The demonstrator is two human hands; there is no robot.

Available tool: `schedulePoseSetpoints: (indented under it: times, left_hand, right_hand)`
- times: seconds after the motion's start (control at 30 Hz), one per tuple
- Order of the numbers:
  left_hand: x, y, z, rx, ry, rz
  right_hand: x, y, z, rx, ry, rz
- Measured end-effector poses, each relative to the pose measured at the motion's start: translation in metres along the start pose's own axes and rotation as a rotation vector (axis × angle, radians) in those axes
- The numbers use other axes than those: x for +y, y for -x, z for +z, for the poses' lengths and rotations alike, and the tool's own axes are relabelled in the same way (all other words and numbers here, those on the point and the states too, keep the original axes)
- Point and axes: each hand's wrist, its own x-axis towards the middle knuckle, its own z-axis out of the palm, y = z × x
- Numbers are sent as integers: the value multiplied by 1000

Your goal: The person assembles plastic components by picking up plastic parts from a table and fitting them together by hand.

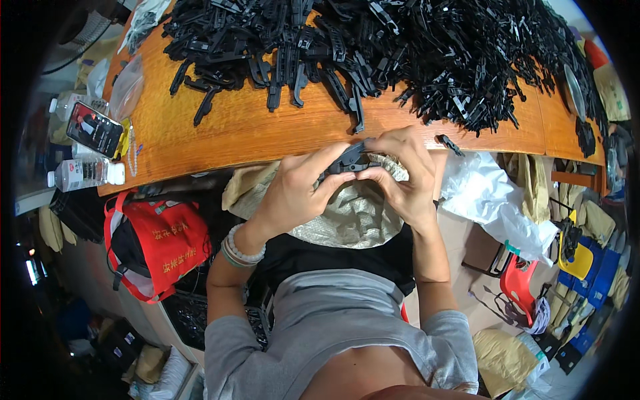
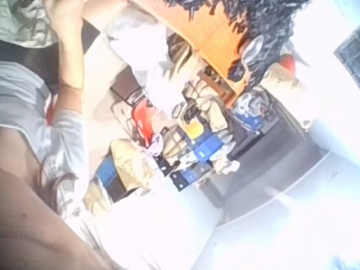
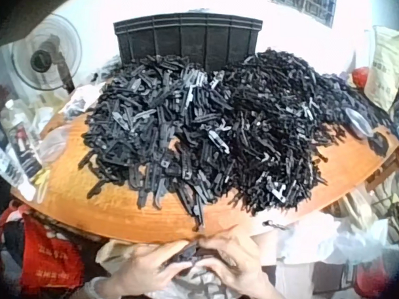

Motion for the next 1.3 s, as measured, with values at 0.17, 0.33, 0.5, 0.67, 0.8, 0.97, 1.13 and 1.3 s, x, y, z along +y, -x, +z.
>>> schedulePoseSetpoints:
  times: [0.17, 0.33, 0.5, 0.67, 0.8, 0.97, 1.13, 1.3]
  left_hand:
    - [4, -4, -2, -44, -98, 91]
    - [0, -2, 2, -51, -49, 90]
    - [-4, -4, 2, -78, 12, 33]
    - [-20, 8, -10, -271, 15, -124]
    - [-26, 0, -9, -263, -152, 82]
    - [-44, -50, 2, 124, -392, 107]
    - [-69, -59, 4, 81, -730, 292]
    - [-68, -44, 4, 239, -643, 410]
  right_hand:
    - [2, 2, -3, -89, 60, 38]
    - [3, 9, -1, -44, 81, 65]
    - [7, 12, -2, -46, 72, 77]
    - [9, 24, -18, -36, 121, 115]
    - [35, 36, -52, 338, 689, 261]
    - [43, 35, -51, 248, 958, 247]
    - [38, 36, -31, 277, 624, 200]
    - [29, 24, -9, 268, 61, 317]
